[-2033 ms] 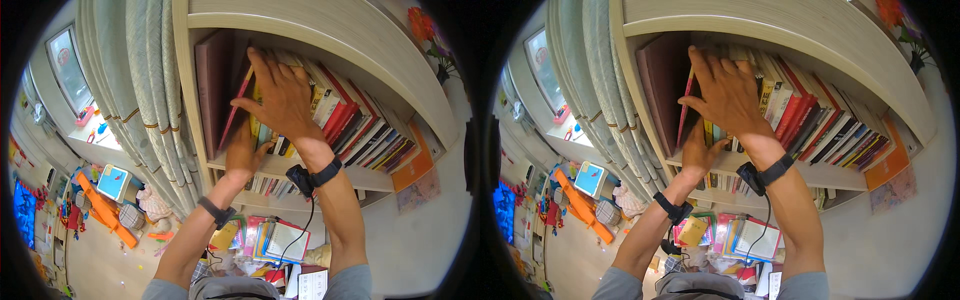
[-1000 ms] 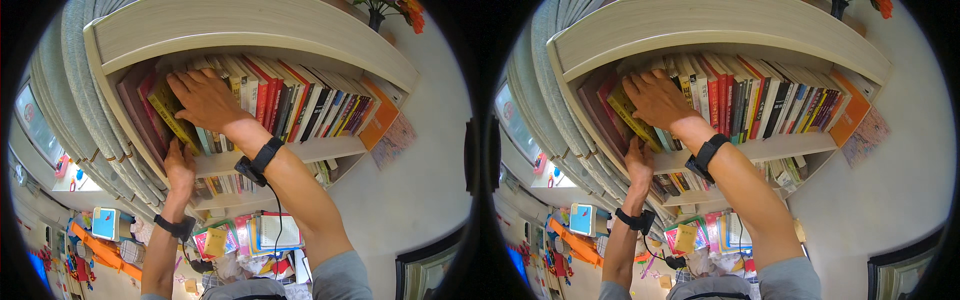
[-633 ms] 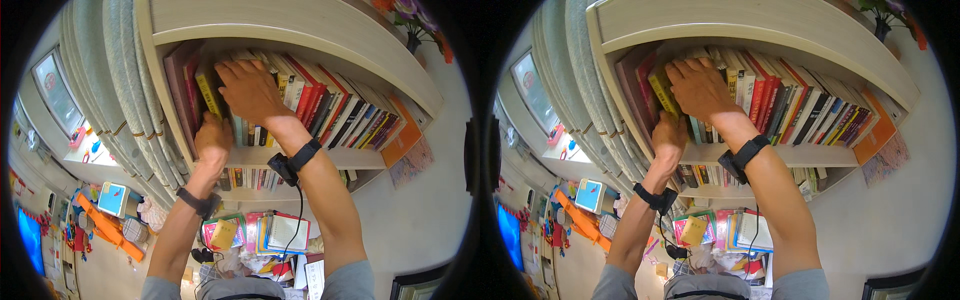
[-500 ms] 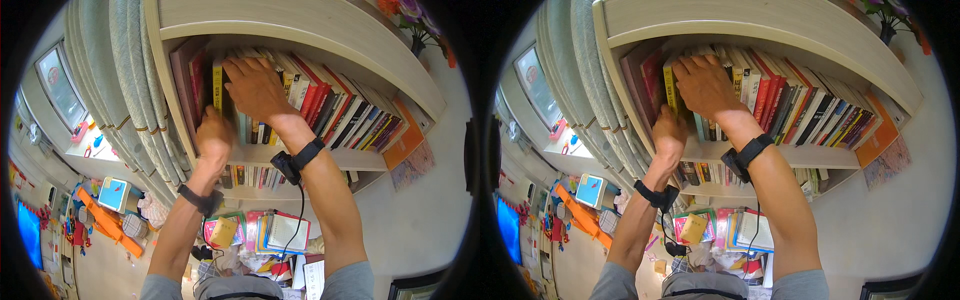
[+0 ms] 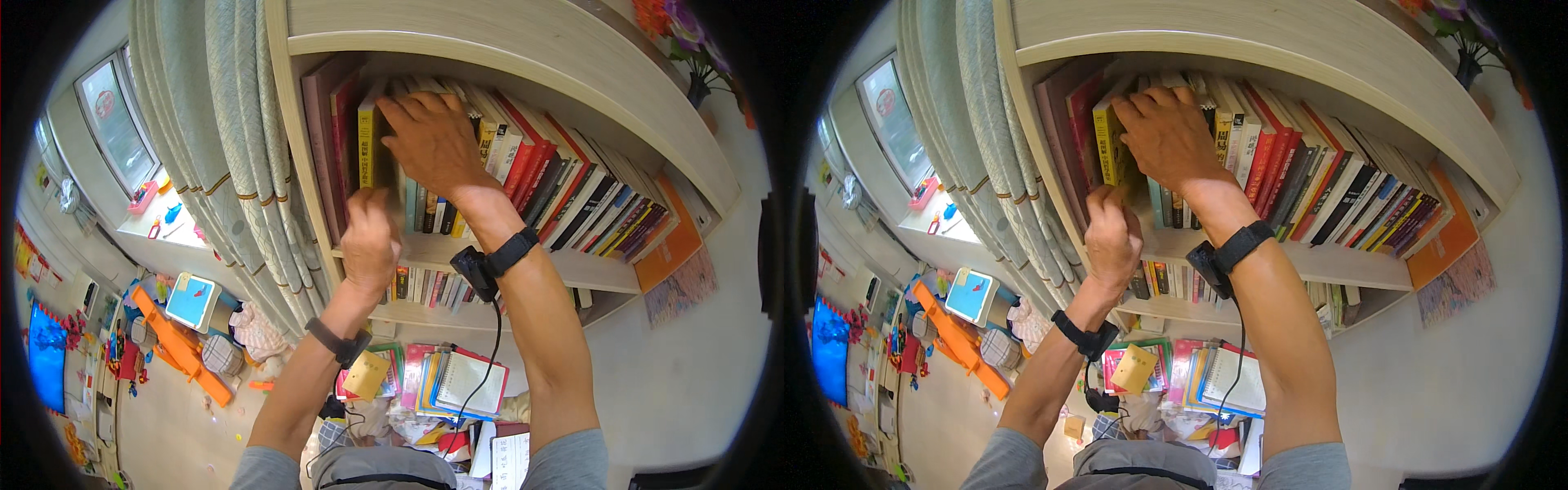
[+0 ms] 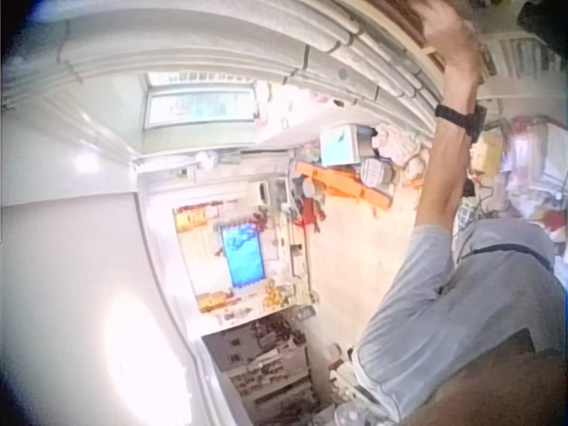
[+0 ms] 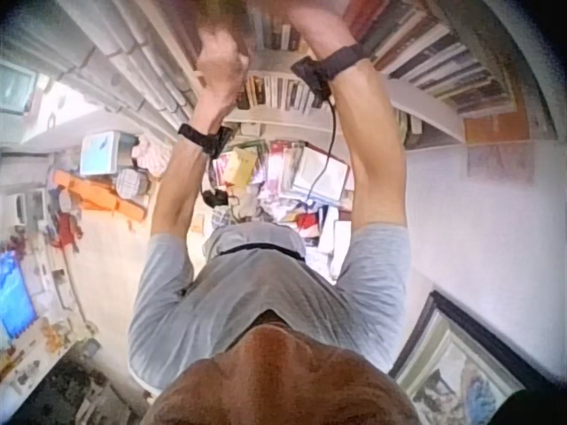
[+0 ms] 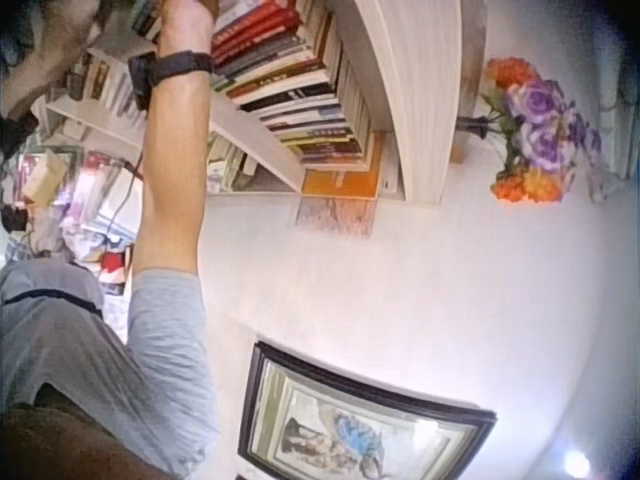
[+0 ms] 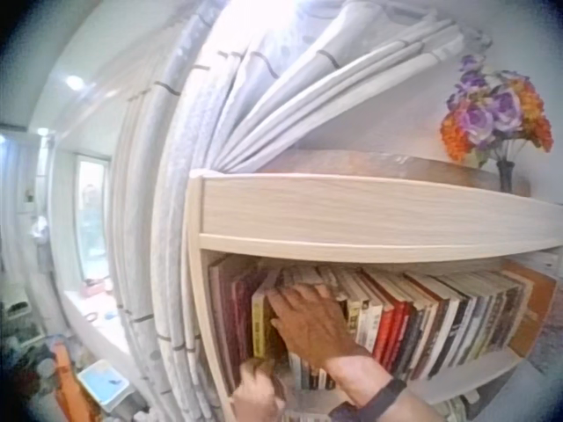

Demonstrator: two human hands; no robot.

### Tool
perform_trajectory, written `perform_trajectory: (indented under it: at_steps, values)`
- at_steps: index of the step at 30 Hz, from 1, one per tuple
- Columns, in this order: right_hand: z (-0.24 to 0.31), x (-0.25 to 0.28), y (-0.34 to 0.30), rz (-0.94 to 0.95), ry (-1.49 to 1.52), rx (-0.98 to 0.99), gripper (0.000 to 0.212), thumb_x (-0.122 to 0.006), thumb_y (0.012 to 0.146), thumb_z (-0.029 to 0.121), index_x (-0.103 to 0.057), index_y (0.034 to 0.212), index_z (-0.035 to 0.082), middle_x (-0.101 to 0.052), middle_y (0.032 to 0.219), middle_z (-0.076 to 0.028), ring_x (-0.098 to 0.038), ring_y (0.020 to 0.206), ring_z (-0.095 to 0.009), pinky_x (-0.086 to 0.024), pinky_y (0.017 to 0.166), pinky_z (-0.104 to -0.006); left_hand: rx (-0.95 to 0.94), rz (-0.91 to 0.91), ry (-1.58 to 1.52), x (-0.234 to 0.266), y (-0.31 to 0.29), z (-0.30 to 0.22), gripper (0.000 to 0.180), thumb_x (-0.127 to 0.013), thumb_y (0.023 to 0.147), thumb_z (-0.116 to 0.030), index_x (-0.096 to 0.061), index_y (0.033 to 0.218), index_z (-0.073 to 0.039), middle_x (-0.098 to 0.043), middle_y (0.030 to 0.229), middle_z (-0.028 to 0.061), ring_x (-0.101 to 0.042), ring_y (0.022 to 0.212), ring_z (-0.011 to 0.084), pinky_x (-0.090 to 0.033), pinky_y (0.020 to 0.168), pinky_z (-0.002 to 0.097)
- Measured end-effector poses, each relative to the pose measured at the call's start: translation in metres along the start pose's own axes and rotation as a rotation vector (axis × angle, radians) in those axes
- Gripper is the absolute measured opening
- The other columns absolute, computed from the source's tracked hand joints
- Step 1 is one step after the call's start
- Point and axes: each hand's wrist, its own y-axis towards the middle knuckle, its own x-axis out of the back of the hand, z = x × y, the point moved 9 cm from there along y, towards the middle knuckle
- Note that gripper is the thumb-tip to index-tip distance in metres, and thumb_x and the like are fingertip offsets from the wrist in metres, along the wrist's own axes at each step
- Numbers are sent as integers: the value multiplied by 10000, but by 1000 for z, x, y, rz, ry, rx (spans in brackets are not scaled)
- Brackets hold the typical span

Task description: Organizing books and folders on a bookshelf.

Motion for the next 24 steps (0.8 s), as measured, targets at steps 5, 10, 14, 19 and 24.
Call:
perform_trajectory:
  at_steps: [5, 10, 14, 19, 24]
  values:
    - [0, 3, -1, -30, -29, 13, 367, -679, 891, 215, -645, 1235, 94, -684, 1118, -63, -597, 1114, -236, -399, 1002, -404, 169, 256, -323, -49, 1, 25, 507, -534, 916, -16, -459, 1411, 67, -587, 1239, 324, -618, 1062, 502, -521, 917, 475]
    - [4, 2, 1, -28, -35, 21, 341, -654, 915, 214, -647, 1228, 77, -687, 1123, -77, -612, 1101, -249, -407, 1005, -412, 211, 220, -376, -77, 21, 54, 573, -449, 1027, -212, -330, 1493, 100, -476, 1385, 411, -516, 1257, 532, -381, 1109, 494]
    - [-6, 5, -6, -44, -25, 42, 335, -639, 929, 217, -641, 1224, 56, -688, 1122, -89, -610, 1113, -265, -408, 1008, -420, 439, 206, -357, -84, 19, 56, 609, -463, 1026, -222, -286, 1519, 89, -491, 1375, 408, -518, 1270, 514, -399, 1098, 487]
    - [-6, 6, -3, -47, 11, 24, 311, -623, 938, 200, -640, 1206, 43, -690, 1102, -111, -609, 1119, -287, -410, 1008, -423, 574, 241, -345, -84, 14, 64, 623, -477, 1030, -247, -287, 1519, 89, -510, 1359, 404, -534, 1268, 496, -403, 1099, 471]
    - [-7, 8, 2, -72, 34, 25, 287, -606, 943, 177, -627, 1193, 38, -703, 1062, -130, -636, 1084, -310, -437, 991, -432, 434, 133, -620, -73, 14, 60, 701, -570, 1013, -352, -331, 1508, 84, -506, 1397, 382, -527, 1311, 457, -398, 1108, 452]
